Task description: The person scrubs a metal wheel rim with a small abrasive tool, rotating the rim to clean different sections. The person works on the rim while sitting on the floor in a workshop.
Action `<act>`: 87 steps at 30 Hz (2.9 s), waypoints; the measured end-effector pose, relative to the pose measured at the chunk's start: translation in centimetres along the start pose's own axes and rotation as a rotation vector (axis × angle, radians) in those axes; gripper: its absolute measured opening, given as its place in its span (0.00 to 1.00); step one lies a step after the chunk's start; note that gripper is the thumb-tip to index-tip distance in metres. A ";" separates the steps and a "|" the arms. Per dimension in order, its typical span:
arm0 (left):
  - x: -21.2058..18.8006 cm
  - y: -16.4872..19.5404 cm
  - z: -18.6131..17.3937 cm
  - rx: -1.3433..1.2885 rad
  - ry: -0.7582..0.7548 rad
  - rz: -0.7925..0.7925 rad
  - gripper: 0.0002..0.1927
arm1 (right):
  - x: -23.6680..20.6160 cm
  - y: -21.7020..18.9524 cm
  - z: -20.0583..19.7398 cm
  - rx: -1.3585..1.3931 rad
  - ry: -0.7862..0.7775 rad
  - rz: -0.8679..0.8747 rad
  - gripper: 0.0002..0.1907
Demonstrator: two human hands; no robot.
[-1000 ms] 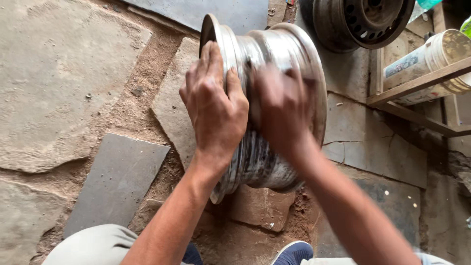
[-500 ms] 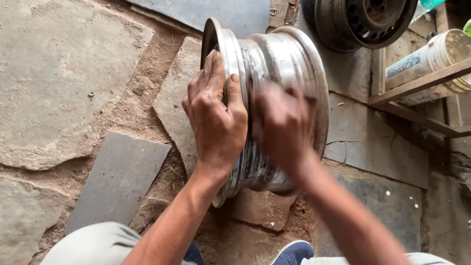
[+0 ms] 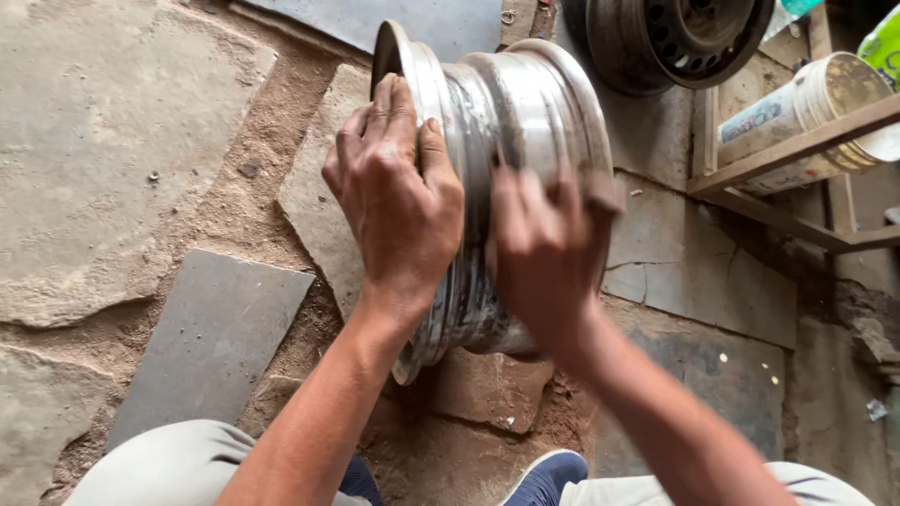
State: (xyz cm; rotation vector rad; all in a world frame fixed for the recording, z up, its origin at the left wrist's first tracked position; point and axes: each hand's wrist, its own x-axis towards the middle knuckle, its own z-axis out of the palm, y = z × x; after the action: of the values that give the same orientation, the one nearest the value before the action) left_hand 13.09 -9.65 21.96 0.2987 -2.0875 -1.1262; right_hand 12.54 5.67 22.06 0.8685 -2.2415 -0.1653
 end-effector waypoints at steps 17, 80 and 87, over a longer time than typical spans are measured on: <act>-0.5 0.1 -0.2 0.049 0.048 0.055 0.21 | 2.1 1.3 0.9 -0.064 -0.031 -0.065 0.15; 1.3 -1.7 0.9 0.002 -0.003 -0.042 0.23 | 9.5 0.9 -0.4 0.263 -0.404 0.025 0.25; 1.7 -1.4 0.9 -0.130 -0.018 -0.121 0.22 | 0.7 -0.6 -2.2 0.279 -0.151 -0.033 0.24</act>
State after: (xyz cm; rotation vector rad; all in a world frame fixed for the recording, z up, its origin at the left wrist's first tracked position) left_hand 11.08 -10.79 21.33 0.3574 -2.0232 -1.3347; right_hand 13.95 5.01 23.88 1.0712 -2.4298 0.0724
